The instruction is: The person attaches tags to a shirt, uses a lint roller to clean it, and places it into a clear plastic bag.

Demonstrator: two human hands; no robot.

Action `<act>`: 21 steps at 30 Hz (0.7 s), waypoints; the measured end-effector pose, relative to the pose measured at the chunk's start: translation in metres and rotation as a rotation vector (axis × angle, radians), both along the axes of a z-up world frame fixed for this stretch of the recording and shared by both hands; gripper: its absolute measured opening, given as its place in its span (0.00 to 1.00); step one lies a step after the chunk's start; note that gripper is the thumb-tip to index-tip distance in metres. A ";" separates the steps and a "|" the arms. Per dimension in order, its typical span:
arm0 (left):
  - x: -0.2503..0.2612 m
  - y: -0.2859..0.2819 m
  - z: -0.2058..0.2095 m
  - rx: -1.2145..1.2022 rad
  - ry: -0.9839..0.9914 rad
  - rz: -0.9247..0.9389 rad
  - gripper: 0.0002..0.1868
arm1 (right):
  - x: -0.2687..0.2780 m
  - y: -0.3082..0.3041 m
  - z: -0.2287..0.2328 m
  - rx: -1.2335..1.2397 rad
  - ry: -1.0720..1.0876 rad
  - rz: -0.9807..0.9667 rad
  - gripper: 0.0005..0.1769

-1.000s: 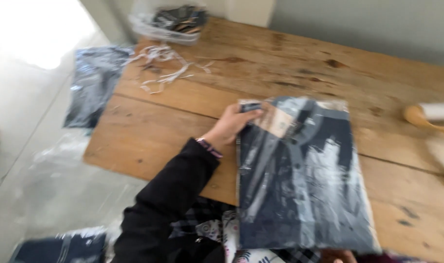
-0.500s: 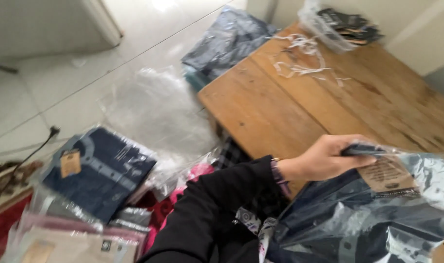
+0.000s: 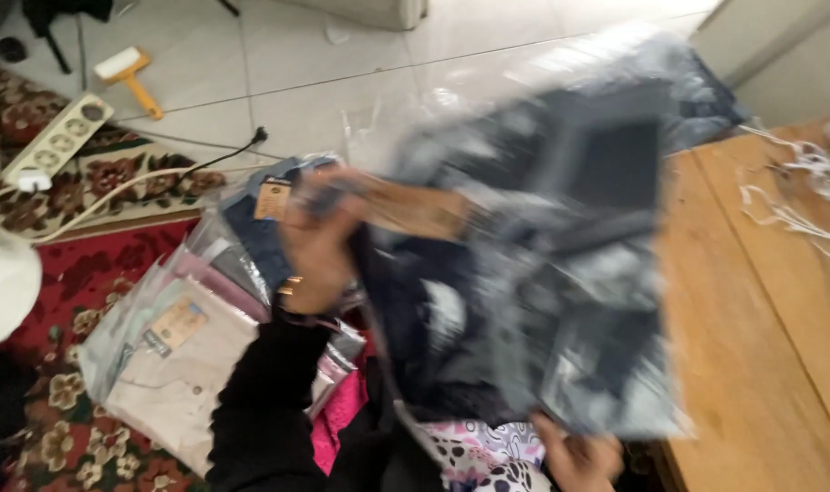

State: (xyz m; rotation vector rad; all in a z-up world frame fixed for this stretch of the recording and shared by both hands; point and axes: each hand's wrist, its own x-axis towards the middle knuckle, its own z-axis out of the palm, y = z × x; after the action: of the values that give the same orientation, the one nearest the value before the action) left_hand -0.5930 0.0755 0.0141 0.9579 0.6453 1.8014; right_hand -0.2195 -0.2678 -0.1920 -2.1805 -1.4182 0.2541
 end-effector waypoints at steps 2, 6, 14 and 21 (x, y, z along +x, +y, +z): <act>-0.049 0.014 0.006 0.055 -0.075 0.099 0.19 | -0.067 0.092 0.046 -0.035 0.016 0.015 0.21; -0.148 0.058 -0.038 -0.219 0.391 0.479 0.11 | -0.164 0.194 0.064 0.110 0.477 0.488 0.21; -0.308 0.110 -0.345 -0.963 0.596 0.402 0.13 | -0.153 0.199 -0.058 -0.544 0.743 0.671 0.29; -0.331 0.156 -0.315 -1.014 0.884 0.397 0.18 | -0.151 0.218 -0.054 -0.719 0.958 0.445 0.30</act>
State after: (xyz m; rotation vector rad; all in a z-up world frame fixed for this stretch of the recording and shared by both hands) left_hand -0.9235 0.2312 -0.3008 0.8675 2.1515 0.9750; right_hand -0.3702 -0.0499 -0.2461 -1.6717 -1.2603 1.9076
